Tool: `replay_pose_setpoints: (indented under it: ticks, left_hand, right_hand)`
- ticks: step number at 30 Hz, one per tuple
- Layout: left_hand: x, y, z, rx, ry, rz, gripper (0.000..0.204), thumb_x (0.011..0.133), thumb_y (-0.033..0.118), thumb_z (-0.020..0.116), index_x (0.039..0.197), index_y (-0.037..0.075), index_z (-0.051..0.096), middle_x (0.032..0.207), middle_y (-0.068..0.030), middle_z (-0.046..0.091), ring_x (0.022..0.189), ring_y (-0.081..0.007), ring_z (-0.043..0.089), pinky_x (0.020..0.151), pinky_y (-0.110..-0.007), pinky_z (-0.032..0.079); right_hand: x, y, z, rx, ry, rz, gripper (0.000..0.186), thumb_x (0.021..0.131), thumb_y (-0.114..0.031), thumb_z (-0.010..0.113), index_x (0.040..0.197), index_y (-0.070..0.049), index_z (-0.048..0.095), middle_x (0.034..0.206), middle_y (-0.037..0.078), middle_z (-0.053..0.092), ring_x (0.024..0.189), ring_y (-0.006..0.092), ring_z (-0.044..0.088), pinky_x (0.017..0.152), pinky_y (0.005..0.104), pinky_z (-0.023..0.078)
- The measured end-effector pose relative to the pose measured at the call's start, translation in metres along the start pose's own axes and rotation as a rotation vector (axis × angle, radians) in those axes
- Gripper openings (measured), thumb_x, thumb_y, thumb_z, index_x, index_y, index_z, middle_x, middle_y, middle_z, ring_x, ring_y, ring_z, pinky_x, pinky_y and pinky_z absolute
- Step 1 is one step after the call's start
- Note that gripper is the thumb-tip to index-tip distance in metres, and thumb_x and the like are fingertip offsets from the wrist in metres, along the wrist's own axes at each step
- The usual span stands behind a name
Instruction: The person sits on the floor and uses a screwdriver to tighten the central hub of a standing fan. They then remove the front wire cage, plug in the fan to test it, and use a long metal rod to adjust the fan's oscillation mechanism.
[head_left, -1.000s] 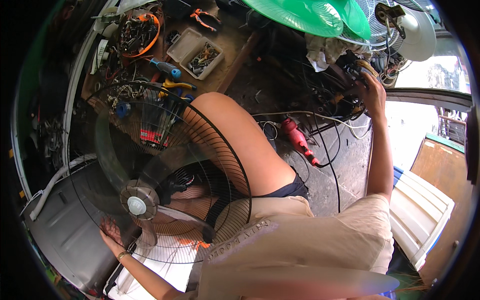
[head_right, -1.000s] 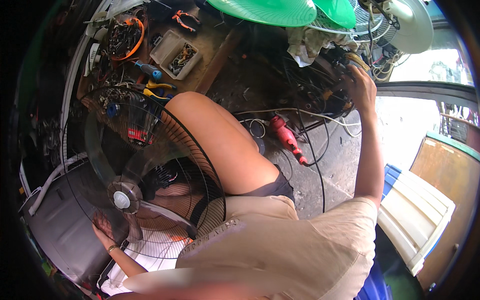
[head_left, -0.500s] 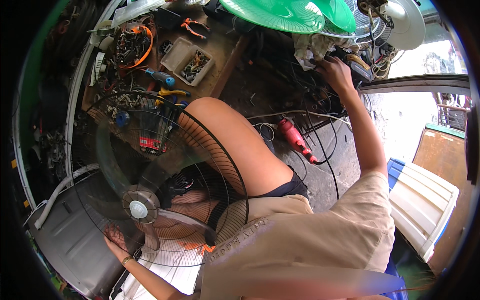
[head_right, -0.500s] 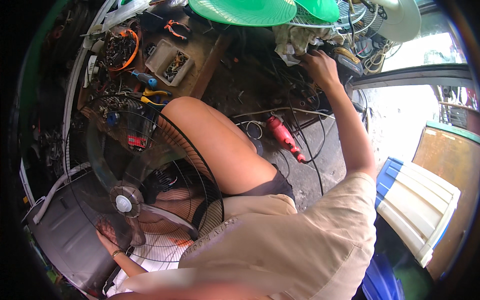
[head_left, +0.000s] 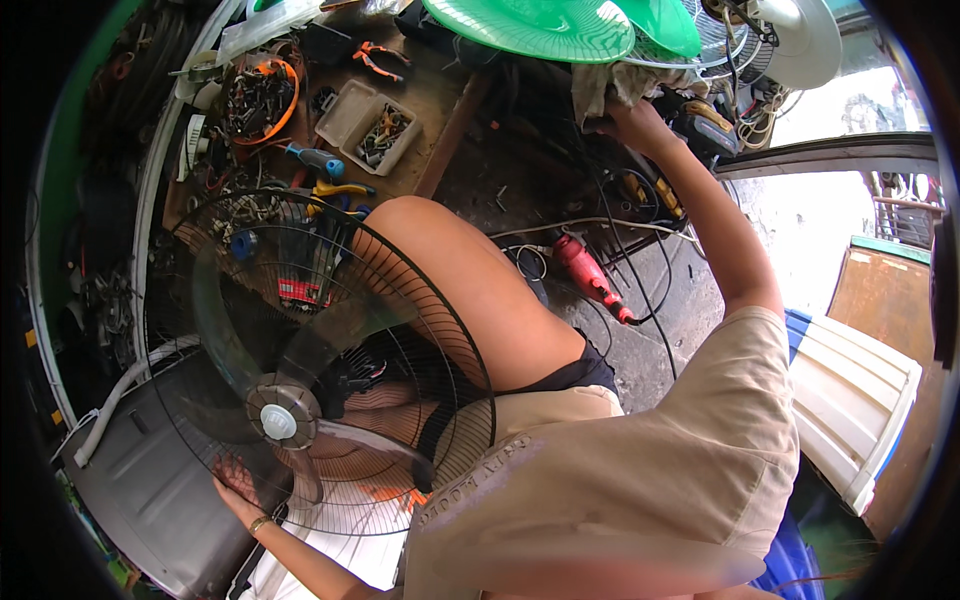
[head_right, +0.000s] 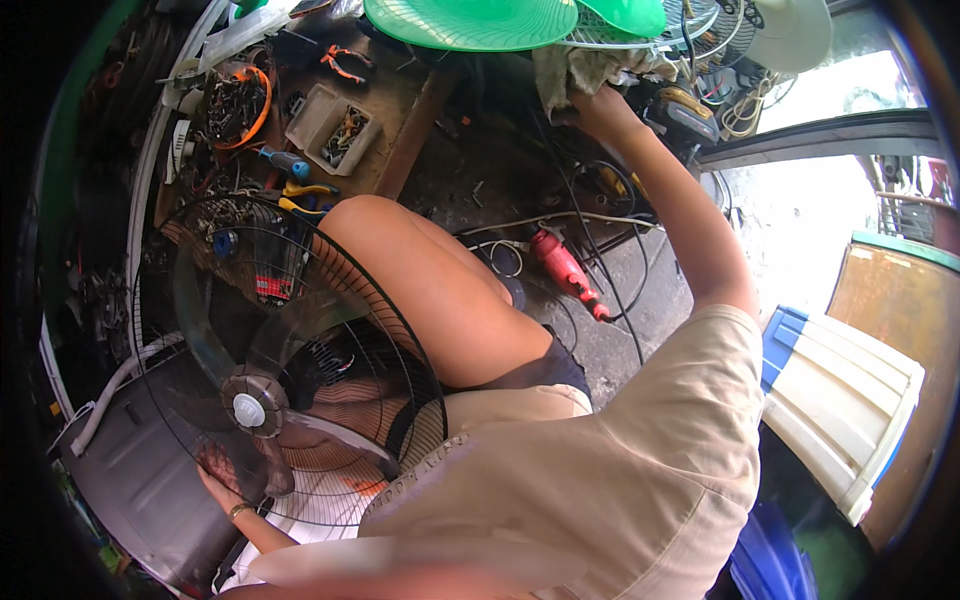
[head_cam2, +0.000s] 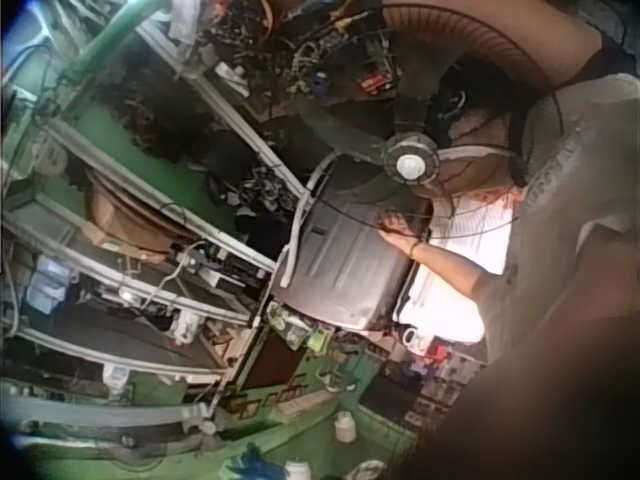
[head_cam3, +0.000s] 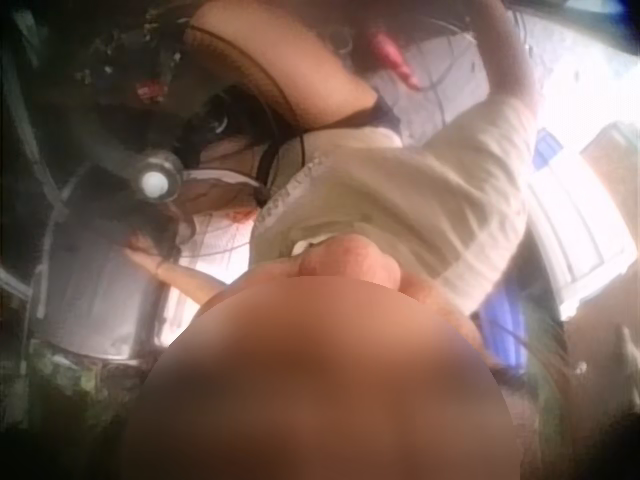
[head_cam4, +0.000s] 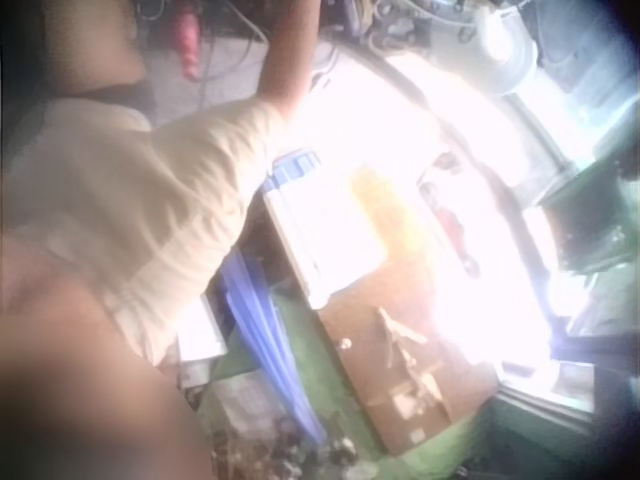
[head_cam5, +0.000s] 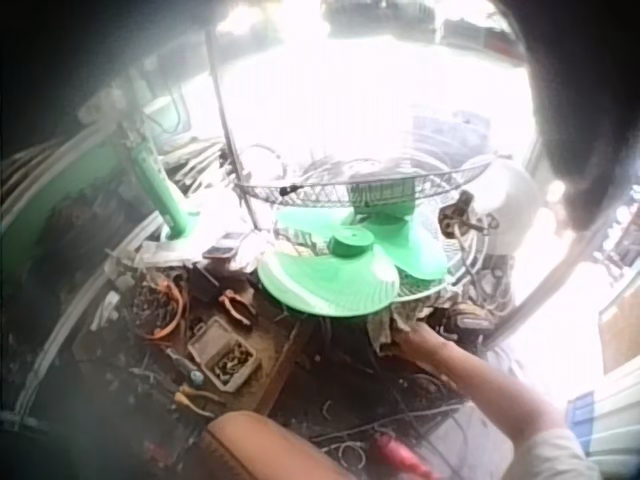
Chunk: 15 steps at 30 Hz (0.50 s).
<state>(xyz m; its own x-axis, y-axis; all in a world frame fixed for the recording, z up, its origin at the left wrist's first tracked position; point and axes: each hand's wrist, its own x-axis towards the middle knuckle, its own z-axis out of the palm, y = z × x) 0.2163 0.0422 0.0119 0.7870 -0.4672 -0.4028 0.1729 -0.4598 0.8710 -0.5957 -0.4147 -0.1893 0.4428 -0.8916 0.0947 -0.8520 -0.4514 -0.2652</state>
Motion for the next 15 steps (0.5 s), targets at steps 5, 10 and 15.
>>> replay_pose_setpoints:
  ticks: [5, 10, 15]
  left_hand:
    - [-0.004, -0.005, -0.005, -0.005, -0.028, 0.008, 0.055, 0.096, 0.049, 0.038, 0.138, 0.014, 0.045, 0.134, -0.0075, 0.051, 0.109, -0.0195, 0.054, 0.084, -0.026, 0.044]
    - [-0.001, -0.003, 0.003, -0.030, -0.002, -0.001, 0.054, 0.096, 0.050, 0.038, 0.137, 0.016, 0.046, 0.135, -0.0052, 0.051, 0.110, -0.0191, 0.054, 0.086, -0.026, 0.042]
    - [-0.004, -0.006, -0.003, -0.016, 0.002, -0.009, 0.054, 0.096, 0.050, 0.038, 0.139, 0.019, 0.045, 0.137, -0.0038, 0.050, 0.112, -0.0182, 0.052, 0.090, -0.027, 0.039]
  right_hand:
    - [-0.024, -0.008, -0.025, 0.089, -0.032, 0.051, 0.027, 0.078, -0.019, 0.068, 0.103, -0.008, 0.066, 0.098, 0.017, 0.065, 0.092, 0.0373, 0.062, 0.080, 0.0436, 0.050]
    - [-0.078, 0.008, -0.037, 0.120, -0.069, 0.310, 0.021, 0.083, -0.016, 0.060, 0.100, -0.006, 0.066, 0.095, 0.017, 0.066, 0.089, 0.0355, 0.063, 0.078, 0.0419, 0.050]
    - [-0.140, 0.031, -0.025, 0.473, 0.120, 0.565, 0.027, 0.079, 0.006, 0.049, 0.101, 0.001, 0.064, 0.093, 0.013, 0.068, 0.091, 0.0256, 0.067, 0.082, 0.0321, 0.050]
